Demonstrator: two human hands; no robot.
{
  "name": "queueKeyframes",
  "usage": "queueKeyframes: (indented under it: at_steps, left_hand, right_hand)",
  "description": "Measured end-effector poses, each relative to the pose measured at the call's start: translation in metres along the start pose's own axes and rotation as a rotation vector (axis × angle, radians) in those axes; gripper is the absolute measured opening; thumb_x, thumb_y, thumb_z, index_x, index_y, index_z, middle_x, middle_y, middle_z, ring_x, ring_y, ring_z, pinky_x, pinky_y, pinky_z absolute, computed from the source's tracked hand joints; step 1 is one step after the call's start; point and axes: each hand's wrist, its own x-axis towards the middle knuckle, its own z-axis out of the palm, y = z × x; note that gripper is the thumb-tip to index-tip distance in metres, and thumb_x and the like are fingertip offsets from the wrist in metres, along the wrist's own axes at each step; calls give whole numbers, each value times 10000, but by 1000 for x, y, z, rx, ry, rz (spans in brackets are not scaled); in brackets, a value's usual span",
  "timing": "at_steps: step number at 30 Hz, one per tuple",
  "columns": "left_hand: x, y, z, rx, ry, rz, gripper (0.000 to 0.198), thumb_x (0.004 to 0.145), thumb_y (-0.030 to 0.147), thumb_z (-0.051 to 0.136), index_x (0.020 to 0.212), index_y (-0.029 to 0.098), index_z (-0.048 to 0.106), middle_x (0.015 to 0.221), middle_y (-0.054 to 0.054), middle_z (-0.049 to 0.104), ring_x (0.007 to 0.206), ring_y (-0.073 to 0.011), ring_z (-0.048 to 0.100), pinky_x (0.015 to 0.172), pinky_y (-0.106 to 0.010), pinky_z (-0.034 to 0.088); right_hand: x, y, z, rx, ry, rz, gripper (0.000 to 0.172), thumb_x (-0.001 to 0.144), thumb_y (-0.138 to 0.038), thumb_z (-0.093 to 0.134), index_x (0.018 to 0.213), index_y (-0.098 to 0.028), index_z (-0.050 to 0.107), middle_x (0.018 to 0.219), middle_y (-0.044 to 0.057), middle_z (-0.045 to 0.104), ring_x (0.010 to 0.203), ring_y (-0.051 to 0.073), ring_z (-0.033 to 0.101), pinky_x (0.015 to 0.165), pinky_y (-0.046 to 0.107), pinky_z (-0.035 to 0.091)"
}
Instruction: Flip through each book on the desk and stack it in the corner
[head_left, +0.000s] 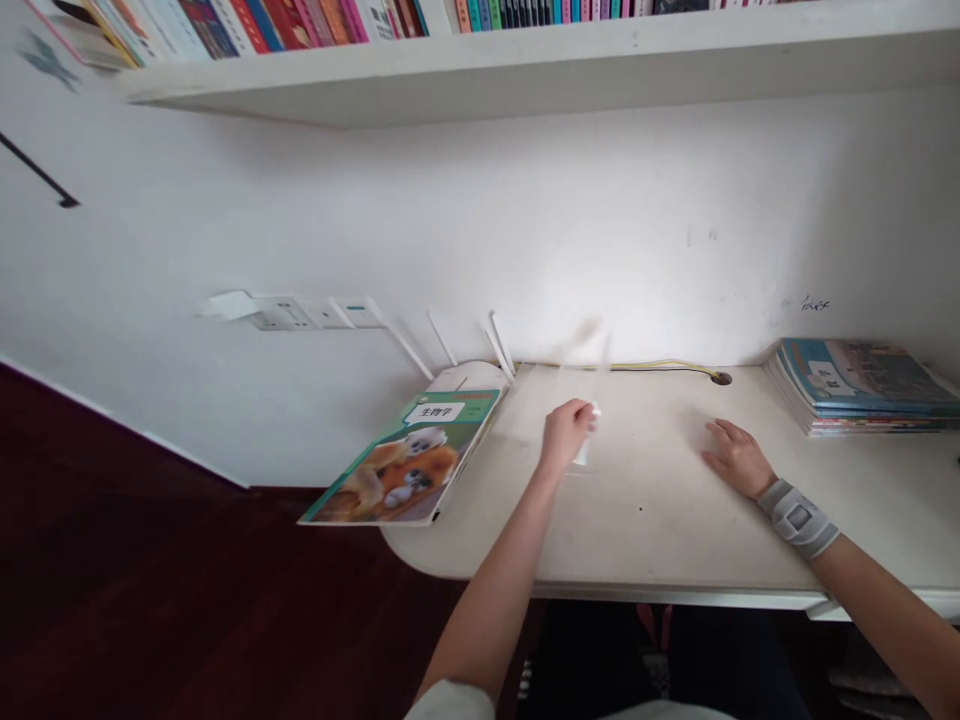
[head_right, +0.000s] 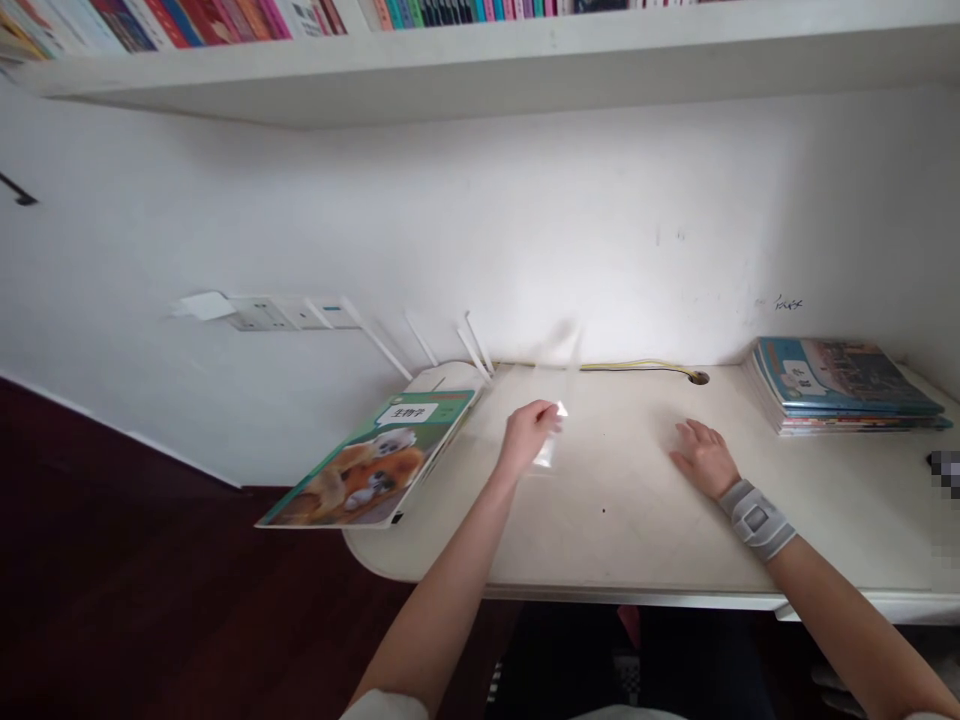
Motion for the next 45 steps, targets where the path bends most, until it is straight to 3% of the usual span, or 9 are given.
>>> queueKeyframes:
  at_steps: [5, 10, 14, 21, 25, 31, 37, 40, 45]
  left_hand:
    - [-50, 94, 16, -974, -192, 157, 299, 840, 477, 499, 892, 182, 496, 794, -42, 693, 636, -158, 675, 595, -261, 525]
    - [-91, 129, -6, -1262, -279, 189, 371, 816, 519, 539, 975, 186, 498, 726, -22, 678, 543, -133, 639, 493, -221, 494]
    - [-77, 81, -17, -1088, -87, 121, 472, 829, 485, 530, 1168, 162, 474, 694, -12, 661, 437, -89, 558, 424, -185, 431]
    - [-46, -23, 12, -166, -86, -13, 469, 892, 289, 383, 1338, 145, 404, 707, -20, 669, 495, -110, 559, 567, -234, 447]
    - [-56, -40, 18, 295, -135, -60, 462, 897, 260, 369, 1336, 136, 439, 977, -134, 697, 910, -226, 643, 791, -313, 443]
    - [-60, -49, 18, 416, -172, -92, 472, 898, 323, 370, 1338, 164, 436, 1009, -141, 685, 946, -270, 635, 793, -354, 449]
    - [-41, -60, -25, 568, 85, -13, 496, 900, 365, 381, 1333, 128, 428, 1216, -175, 568, 1140, -291, 520, 936, -380, 398]
    - [-24, -84, -61, 722, 235, -131, 530, 883, 356, 409, 1335, 78, 419, 1386, -226, 409, 1274, -375, 369, 1008, -478, 321]
    - [-18, -126, -84, 782, 113, -424, 603, 863, 359, 410, 1319, -35, 393, 1357, -352, 367, 1242, -461, 382, 931, -594, 343]
  right_hand:
    - [-23, -71, -21, 314, 362, -187, 963, 766, -542, 592, 1471, -139, 74, 1463, 202, 290, 1342, 321, 297, 1060, 552, 298]
    - [-51, -102, -52, 515, 712, 66, 683, 891, -321, 457, 1469, -198, 115, 1477, 155, 278, 1337, 283, 327, 1042, 538, 342]
    - [-65, -67, -73, 194, 855, 38, 520, 887, -127, 418, 1378, -295, 376, 1433, 82, 390, 1327, 265, 354, 1067, 548, 278]
    - [-83, -25, -50, -255, 291, -83, 393, 867, -109, 448, 1211, -242, 582, 1326, 103, 534, 1277, 268, 428, 1083, 523, 232]
    - [-97, -23, -24, -239, 164, -146, 349, 890, -146, 421, 1161, -241, 619, 1316, 100, 544, 1263, 259, 445, 1052, 501, 302]
    - [-107, -23, -14, -115, 142, -194, 377, 895, -426, 472, 1166, -203, 612, 1272, 119, 572, 1187, 244, 521, 989, 419, 421]
    - [-107, -19, -15, 18, 221, -151, 499, 869, -472, 497, 1265, -169, 518, 1314, 163, 514, 1240, 284, 459, 979, 459, 440]
    - [-109, -15, -12, 82, 297, -81, 497, 892, -448, 460, 1294, -156, 473, 1295, 174, 516, 1229, 287, 463, 958, 464, 458]
    - [-111, -9, -4, 80, 310, -44, 509, 895, -476, 434, 1274, -137, 480, 1262, 185, 533, 1196, 300, 488, 943, 474, 465]
